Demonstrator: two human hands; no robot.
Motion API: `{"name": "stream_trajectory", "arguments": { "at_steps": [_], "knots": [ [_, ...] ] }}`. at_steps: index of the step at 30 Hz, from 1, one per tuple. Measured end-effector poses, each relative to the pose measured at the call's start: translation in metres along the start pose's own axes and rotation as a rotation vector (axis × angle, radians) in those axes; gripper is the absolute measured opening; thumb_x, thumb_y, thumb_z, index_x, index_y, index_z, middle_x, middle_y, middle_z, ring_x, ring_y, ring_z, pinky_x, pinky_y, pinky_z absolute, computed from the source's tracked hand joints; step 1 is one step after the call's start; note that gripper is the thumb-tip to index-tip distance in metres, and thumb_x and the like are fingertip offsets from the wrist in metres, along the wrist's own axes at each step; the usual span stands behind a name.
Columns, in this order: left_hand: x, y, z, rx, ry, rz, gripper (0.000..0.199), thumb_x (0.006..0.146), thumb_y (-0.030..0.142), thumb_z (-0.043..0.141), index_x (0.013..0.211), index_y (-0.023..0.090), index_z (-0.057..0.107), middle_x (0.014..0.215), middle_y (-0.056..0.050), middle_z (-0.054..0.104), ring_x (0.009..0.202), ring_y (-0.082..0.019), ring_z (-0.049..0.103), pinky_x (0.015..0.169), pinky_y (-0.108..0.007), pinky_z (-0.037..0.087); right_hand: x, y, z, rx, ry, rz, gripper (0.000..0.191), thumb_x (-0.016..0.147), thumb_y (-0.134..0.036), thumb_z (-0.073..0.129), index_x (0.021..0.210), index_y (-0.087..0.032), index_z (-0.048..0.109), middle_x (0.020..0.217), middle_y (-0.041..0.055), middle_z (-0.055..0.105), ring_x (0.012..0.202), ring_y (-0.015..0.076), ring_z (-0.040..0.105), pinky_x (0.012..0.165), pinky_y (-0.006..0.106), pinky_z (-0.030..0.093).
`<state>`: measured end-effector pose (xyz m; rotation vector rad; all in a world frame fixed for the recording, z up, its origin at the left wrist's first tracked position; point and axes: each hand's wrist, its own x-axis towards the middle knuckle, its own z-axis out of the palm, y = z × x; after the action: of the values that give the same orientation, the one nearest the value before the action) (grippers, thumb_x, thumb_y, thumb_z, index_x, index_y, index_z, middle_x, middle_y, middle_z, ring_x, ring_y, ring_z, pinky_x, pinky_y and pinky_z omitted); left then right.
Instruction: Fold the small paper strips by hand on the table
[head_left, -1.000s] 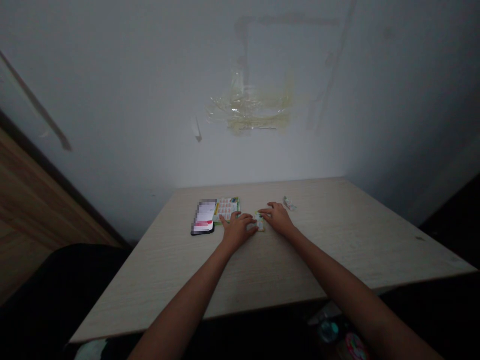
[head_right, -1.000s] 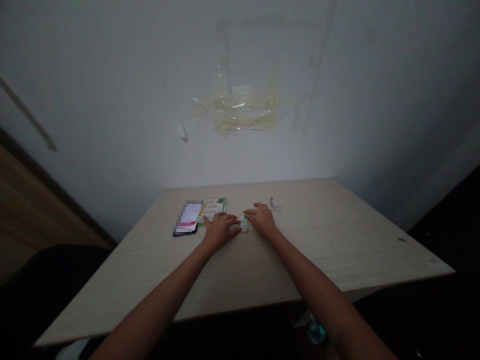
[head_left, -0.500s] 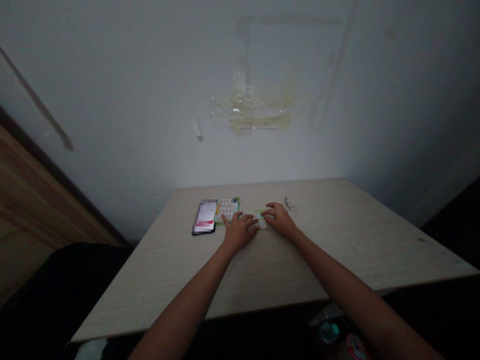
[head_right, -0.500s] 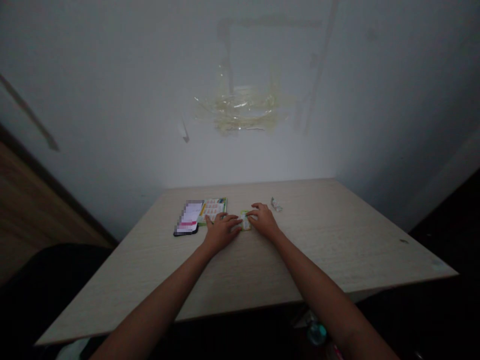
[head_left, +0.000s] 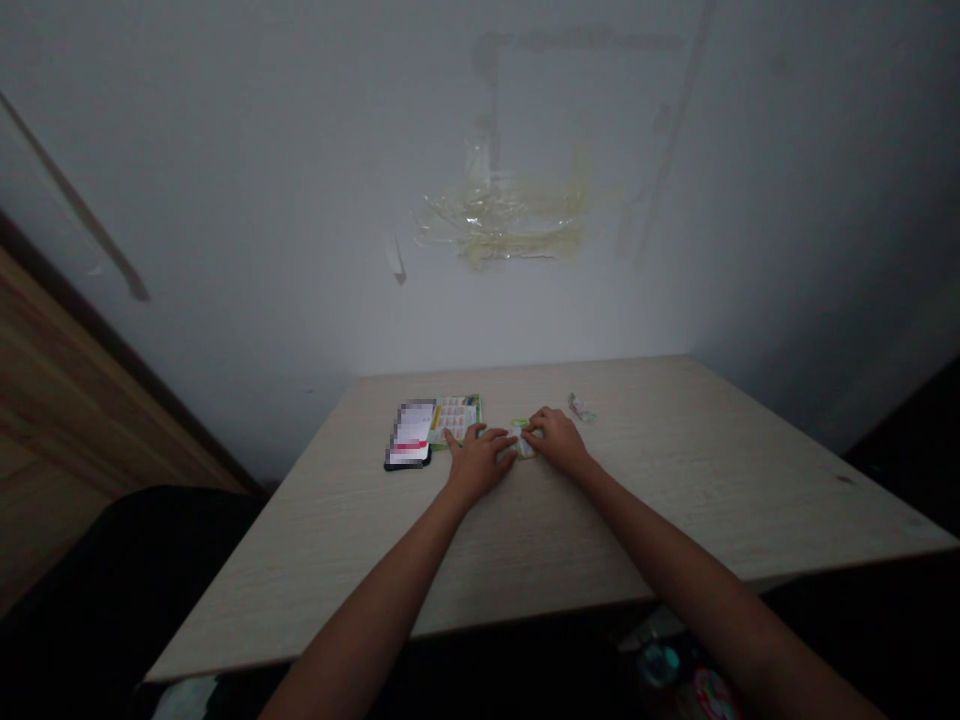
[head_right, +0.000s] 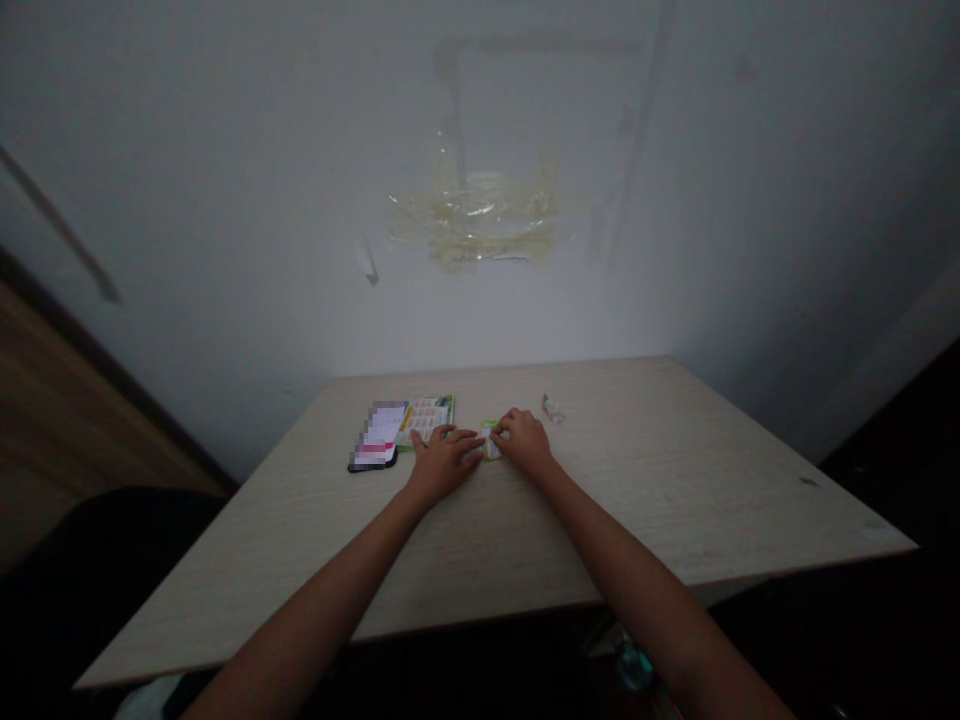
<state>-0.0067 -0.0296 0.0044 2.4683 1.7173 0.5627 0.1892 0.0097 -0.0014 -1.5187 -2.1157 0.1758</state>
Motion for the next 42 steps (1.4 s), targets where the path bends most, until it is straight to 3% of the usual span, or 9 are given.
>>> {"name": "stream_trajectory", "arguments": {
  "at_steps": [11,29,42],
  "knots": [
    [-0.001,-0.001,-0.001,0.002,-0.006,0.016,0.034,0.094,0.049,0.051,0.126,0.046,0.063,0.137,0.002,0.062,0.135,-0.033,0.04,0.105,-0.085,-0.002,-0.002,0.008,0.0,0.071,-0.028,-0.036,0.023,0.083,-0.032,0.071,0.102,-0.02,0.074,0.114,0.0074,0.066,0.11,0.0214,0.057,0.098,0.033,0.043],
    [0.0,-0.005,0.001,-0.012,-0.008,0.01,0.033,0.094,0.049,0.05,0.125,0.047,0.064,0.137,0.002,0.062,0.134,-0.034,0.04,0.104,-0.086,-0.002,-0.008,0.027,0.001,0.147,-0.122,-0.174,0.047,0.077,-0.038,0.078,0.121,-0.025,0.071,0.134,0.0117,0.058,0.124,0.0262,0.054,0.108,0.042,0.042],
    [0.0,-0.003,0.001,-0.007,-0.005,0.005,0.033,0.094,0.049,0.051,0.124,0.048,0.064,0.136,0.003,0.063,0.135,-0.034,0.039,0.105,-0.085,-0.004,-0.01,0.03,0.002,0.147,-0.114,-0.22,0.052,0.075,-0.039,0.079,0.124,-0.026,0.069,0.133,0.0119,0.058,0.123,0.0264,0.054,0.107,0.043,0.042]
  ]
}}
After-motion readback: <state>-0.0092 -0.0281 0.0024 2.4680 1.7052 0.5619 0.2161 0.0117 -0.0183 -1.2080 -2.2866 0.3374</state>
